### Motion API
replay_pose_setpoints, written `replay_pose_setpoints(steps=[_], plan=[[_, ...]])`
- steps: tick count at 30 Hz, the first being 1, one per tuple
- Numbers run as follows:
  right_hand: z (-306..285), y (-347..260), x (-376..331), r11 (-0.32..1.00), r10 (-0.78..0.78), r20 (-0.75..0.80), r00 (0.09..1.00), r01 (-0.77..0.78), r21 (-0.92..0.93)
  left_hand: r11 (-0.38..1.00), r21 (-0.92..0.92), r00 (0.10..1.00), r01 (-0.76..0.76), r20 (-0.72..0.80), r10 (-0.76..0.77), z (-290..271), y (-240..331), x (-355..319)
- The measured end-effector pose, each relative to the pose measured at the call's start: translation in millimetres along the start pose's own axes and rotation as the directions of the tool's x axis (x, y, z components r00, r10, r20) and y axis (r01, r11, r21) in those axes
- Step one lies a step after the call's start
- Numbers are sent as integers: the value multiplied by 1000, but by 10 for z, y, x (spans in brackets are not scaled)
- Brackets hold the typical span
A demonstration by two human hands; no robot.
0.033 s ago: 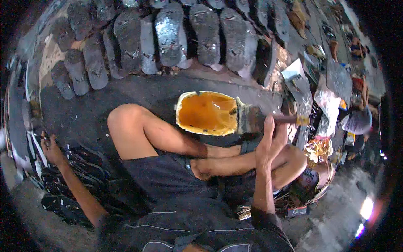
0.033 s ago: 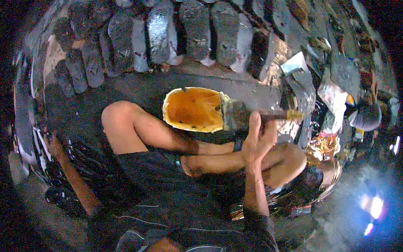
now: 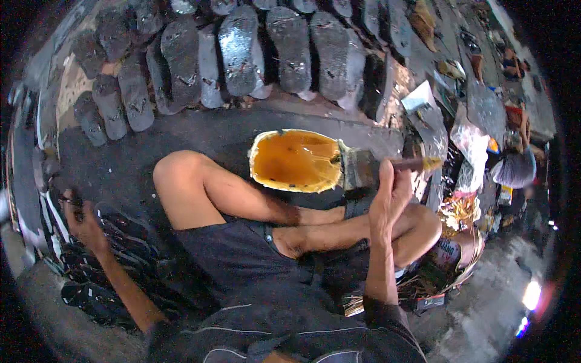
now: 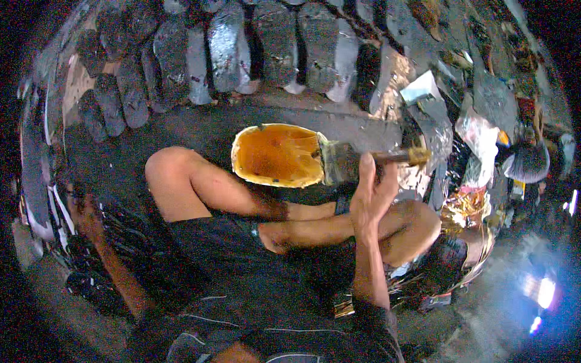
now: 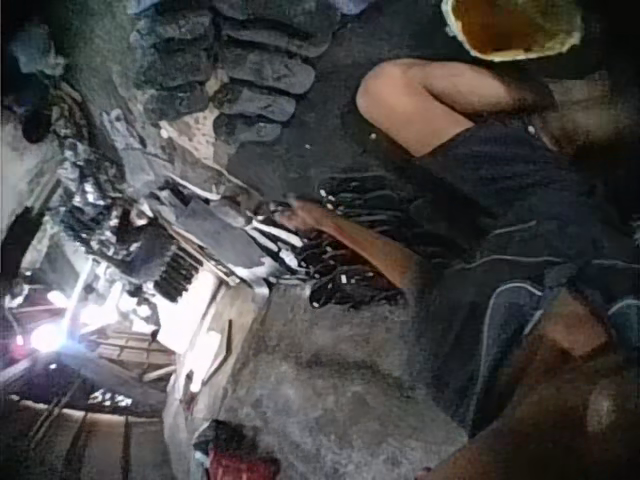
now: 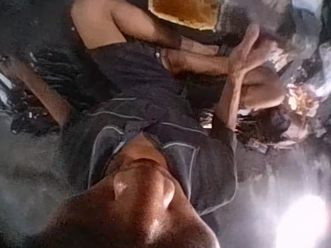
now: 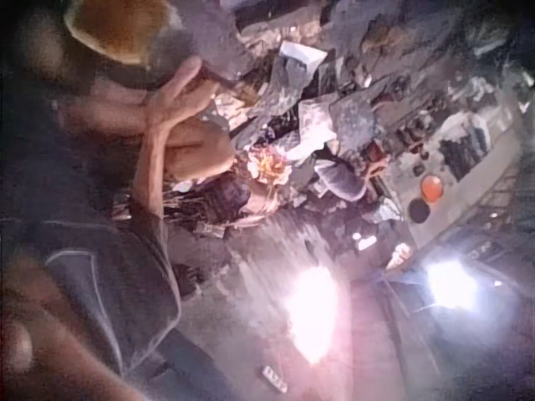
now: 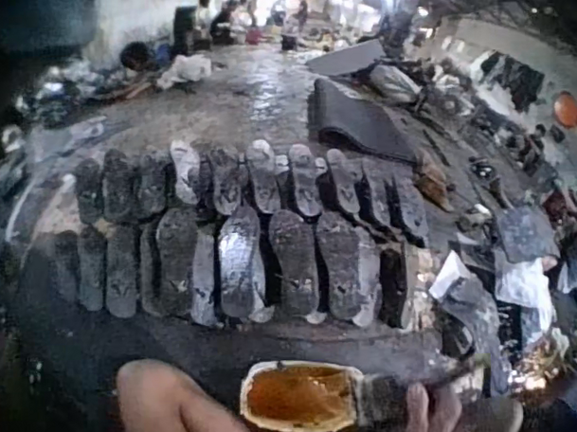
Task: The person sits on the floor and repeatedly paints the soles of black flip-flops using a brush and a container of orange paint. They handle each slipper one at a time, applying paint to the sole and placing it back on the floor.
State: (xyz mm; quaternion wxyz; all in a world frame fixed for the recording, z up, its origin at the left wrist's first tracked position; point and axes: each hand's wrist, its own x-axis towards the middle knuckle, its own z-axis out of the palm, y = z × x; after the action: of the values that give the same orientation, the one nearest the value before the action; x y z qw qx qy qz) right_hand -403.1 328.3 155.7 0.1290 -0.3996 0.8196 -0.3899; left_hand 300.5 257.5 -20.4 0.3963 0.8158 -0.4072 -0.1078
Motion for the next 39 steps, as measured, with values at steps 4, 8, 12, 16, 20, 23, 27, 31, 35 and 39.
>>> replay_pose_setpoints(steps=[4, 8, 12, 16, 20, 23, 27, 31, 35, 39], plan=[[-5, 347, 21, 992, 114, 220, 969, -101, -71, 816, 54, 716, -575, 516, 470, -88, 2484, -2297], [-80, 417, -187, 969, 128, 510, 851, -216, 117, 775, 115, 714, -621, 490, 500, 114, 2761, -2731], [-263, 62, 204, 409, 260, 295, 919, -382, 829, 706, -535, 693, 464, 716, 88, 189, 3016, -2859], [-307, -474, 44, 817, -293, 256, 921, 103, 567, 615, -602, 590, 509, 764, 260, 513, 3221, -3362], [-45, -755, 88, 601, -722, -88, 686, 685, 411, 138, -264, 178, 955, 877, 446, 669, 3262, -3482], [-1, -535, 78, 675, -608, -98, 788, 577, 460, 835, -398, 340, 379, 900, 275, 545, 3248, -3411], [-264, -440, -455, 673, -629, -8, 778, 549, 496, 559, -384, 256, 735, 921, 295, 504, 3224, -3383], [-361, -409, 329, 812, -119, -130, 984, 172, 557, 403, -420, 235, 813, 870, 434, 505, 3351, -3464], [-556, -549, 46, 738, -565, -143, 813, 575, 355, 299, -333, 186, 894, 885, 427, 489, 3489, -3459], [-560, -418, 547, 825, -219, -267, 938, 325, 463, 337, -263, 126, 904, 917, 378, 481, 3598, -3405]])
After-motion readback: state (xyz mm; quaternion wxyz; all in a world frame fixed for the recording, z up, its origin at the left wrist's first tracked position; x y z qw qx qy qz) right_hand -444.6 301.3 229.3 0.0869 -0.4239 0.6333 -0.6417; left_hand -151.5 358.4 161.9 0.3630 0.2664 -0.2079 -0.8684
